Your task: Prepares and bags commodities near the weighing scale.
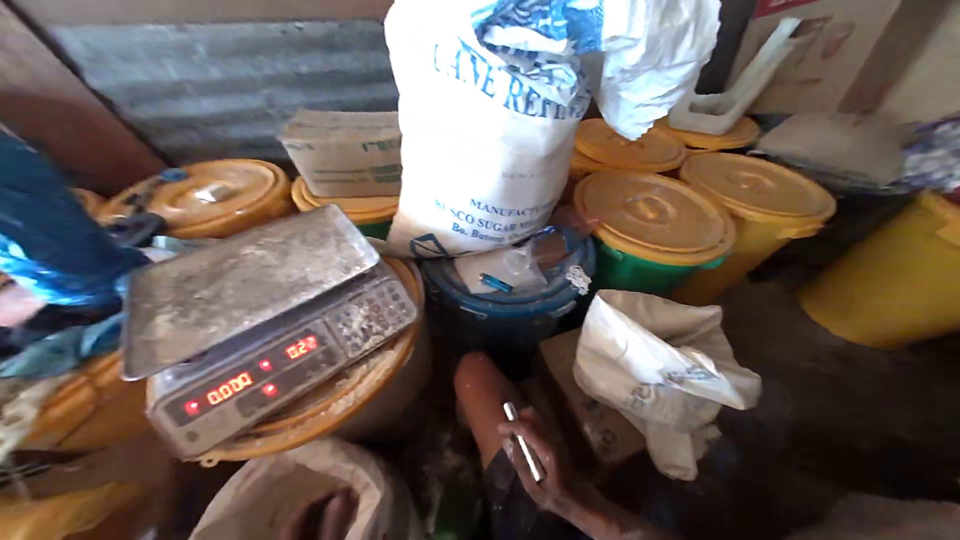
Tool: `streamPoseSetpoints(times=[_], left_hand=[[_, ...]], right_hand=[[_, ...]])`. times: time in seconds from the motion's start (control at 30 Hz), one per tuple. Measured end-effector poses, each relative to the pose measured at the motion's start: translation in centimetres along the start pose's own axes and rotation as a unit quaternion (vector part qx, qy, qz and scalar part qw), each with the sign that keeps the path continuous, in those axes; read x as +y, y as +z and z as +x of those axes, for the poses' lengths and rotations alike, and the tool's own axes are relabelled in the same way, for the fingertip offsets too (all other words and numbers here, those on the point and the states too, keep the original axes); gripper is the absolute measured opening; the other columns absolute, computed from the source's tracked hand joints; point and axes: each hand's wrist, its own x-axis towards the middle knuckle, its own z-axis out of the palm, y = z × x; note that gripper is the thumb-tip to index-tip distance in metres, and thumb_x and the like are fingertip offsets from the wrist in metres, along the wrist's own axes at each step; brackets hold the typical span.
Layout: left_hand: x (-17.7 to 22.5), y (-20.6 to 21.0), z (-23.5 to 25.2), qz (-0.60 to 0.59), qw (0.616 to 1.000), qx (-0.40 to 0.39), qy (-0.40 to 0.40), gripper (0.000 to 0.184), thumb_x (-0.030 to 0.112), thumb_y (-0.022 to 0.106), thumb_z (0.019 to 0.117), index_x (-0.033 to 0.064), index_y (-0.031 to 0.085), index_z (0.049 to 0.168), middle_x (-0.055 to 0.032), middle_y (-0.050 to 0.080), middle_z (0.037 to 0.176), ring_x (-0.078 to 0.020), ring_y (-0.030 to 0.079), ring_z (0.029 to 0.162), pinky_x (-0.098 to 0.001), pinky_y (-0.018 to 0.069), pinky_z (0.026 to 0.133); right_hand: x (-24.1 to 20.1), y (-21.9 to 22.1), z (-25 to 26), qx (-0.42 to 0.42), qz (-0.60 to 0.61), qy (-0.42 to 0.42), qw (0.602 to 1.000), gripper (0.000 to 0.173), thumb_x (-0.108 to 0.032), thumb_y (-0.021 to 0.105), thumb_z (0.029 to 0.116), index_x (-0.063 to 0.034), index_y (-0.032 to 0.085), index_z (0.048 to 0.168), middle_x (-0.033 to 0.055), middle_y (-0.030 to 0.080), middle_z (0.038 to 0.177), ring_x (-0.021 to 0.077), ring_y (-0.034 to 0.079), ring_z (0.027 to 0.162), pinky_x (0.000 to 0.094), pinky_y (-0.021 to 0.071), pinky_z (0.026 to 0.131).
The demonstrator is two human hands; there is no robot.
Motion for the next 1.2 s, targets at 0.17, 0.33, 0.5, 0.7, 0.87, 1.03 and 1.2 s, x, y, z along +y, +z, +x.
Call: streamPoseSetpoints(times=[0.17,0.33,0.5,0.7,0.87,1.03,1.2], left_hand=[[2.7,14.0,8.0,0.065,0.994,-0.057,0.060,0.022,0.015,0.076,0.0894,0.0003,0.071,0.104,-0.0041,0.074,0.089,-0.0123,0.071,0.077,-0.0322,0.0621,0.072],[2.4,25.6,16.6,0.154,0.981,-0.120,-0.014,0.026,0.028,0.073,0.0943,0.0071,0.075,0.110,-0.0069,0.075,0.099,-0.0164,0.072,0.089,-0.0396,0.0590,0.084],[1.4,31.4,20.4,0.187,0.969,-0.147,-0.068,0.053,0.028,0.063,0.1002,0.0053,0.051,0.147,-0.0171,0.065,0.134,-0.0293,0.065,0.122,-0.0486,0.0524,0.104],[0.9,24.1,12.4,0.213,0.974,-0.060,0.046,0.044,0.023,0.066,0.0979,0.0078,0.060,0.138,-0.0131,0.066,0.128,-0.0239,0.068,0.110,-0.0437,0.0572,0.096],[-4.3,12.1,3.6,0.319,0.937,0.141,-0.006,0.038,0.024,0.064,0.0969,0.0041,0.065,0.129,-0.0140,0.069,0.121,-0.0265,0.065,0.114,-0.0454,0.0538,0.100],[-7.1,4.5,0.7,0.429,0.871,0.199,-0.131,0.049,0.035,0.066,0.0943,0.0044,0.063,0.133,-0.0192,0.065,0.127,-0.0379,0.061,0.119,-0.0580,0.0494,0.100],[-7.9,2.8,-2.3,0.394,0.834,0.353,-0.155,0.071,0.038,0.071,0.0903,-0.0026,0.049,0.144,-0.0307,0.048,0.146,-0.0502,0.046,0.135,-0.0670,0.0408,0.105]], right_hand=[[1.8,2.6,-2.2,-0.024,0.034,-0.050,0.998,0.020,-0.018,0.064,0.0975,-0.0068,0.073,0.112,0.0144,0.068,0.102,0.0144,0.067,0.092,0.0245,0.0585,0.082],[0.6,1.0,-1.8,-0.047,-0.006,0.013,0.999,0.021,-0.008,0.066,0.0909,0.0056,0.073,0.105,0.0228,0.070,0.098,0.0223,0.070,0.090,0.0299,0.0589,0.083],[3.0,1.1,-2.3,-0.045,-0.016,-0.037,0.998,0.026,-0.016,0.061,0.0974,0.0059,0.072,0.104,0.0209,0.072,0.100,0.0222,0.070,0.096,0.0320,0.0566,0.093],[2.9,0.4,-1.5,-0.050,-0.025,0.000,0.998,0.030,-0.016,0.057,0.0994,0.0109,0.068,0.108,0.0228,0.068,0.104,0.0182,0.066,0.101,0.0267,0.0547,0.093],[3.3,0.9,-0.6,-0.075,0.017,-0.021,0.997,0.033,-0.023,0.056,0.1034,0.0064,0.068,0.113,0.0206,0.064,0.102,0.0124,0.064,0.098,0.0220,0.0538,0.090],[2.8,2.3,-0.5,-0.094,0.033,-0.053,0.994,0.029,-0.023,0.055,0.1048,0.0023,0.067,0.112,0.0128,0.069,0.100,0.0012,0.065,0.098,0.0145,0.0515,0.092],[0.5,3.7,0.0,-0.165,0.148,0.001,0.975,0.028,-0.015,0.057,0.1013,0.0090,0.064,0.114,0.0086,0.070,0.089,0.0030,0.067,0.073,0.0178,0.0588,0.068]])
